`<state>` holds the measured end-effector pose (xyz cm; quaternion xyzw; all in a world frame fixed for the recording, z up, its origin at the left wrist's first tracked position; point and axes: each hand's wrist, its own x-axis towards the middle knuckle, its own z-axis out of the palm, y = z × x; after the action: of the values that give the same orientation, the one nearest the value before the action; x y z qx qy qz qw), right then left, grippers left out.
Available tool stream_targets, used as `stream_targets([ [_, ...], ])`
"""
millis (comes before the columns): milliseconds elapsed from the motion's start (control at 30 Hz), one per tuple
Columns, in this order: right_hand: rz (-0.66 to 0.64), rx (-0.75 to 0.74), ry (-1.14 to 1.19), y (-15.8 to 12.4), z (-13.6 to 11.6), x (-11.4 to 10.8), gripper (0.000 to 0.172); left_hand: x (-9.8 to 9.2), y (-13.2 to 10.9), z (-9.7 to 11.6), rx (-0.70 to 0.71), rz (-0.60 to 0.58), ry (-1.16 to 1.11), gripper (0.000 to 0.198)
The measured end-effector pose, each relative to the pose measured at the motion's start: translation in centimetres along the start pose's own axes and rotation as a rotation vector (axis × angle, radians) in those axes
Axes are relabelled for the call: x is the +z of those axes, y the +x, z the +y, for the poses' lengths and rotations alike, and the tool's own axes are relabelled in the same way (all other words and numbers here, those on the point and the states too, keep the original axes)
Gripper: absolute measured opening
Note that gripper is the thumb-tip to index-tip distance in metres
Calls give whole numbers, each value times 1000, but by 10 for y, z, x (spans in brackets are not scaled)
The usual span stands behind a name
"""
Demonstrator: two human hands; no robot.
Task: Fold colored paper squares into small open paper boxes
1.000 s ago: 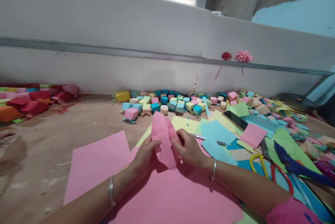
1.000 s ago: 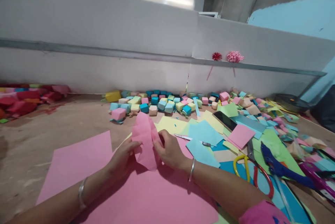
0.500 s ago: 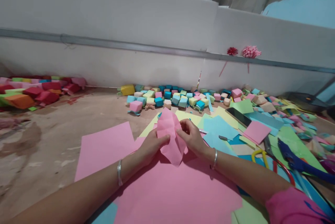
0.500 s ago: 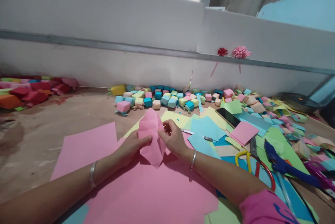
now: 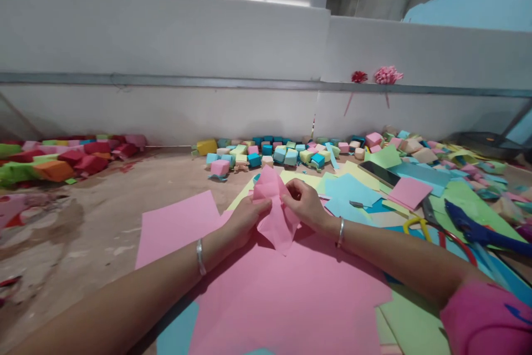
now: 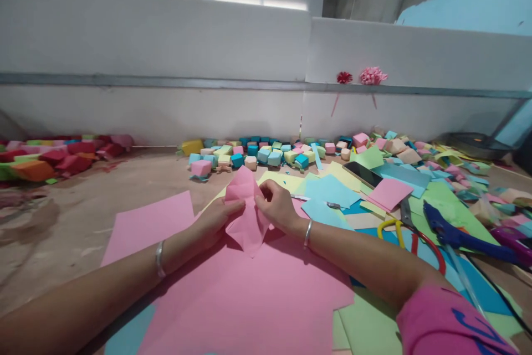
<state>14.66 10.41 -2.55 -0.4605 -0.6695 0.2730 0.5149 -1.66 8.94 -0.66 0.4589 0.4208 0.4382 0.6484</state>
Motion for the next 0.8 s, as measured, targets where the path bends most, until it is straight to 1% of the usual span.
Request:
stream_targets([
  [167,17,-21,50,0,1,3,10,1,1,-3,39,52,33,20],
  [300,8,-52,-38,0,0,4,6,-1,1,-8,92,77,54,26],
  [433,-27,-97,-101,2,-1,2,3,0,-3,-9,115,54,78,27],
  [533,-38,-137,-146,2,-1,0,10,0,-6,-9,107,29,84,26],
  [633,-46,-164,-163,3,0,0,8,0,-6,-9,100,21,84,27],
  [800,-64,-164,-159,4,5,3,8,0,-4,-11,97,21,78,28],
])
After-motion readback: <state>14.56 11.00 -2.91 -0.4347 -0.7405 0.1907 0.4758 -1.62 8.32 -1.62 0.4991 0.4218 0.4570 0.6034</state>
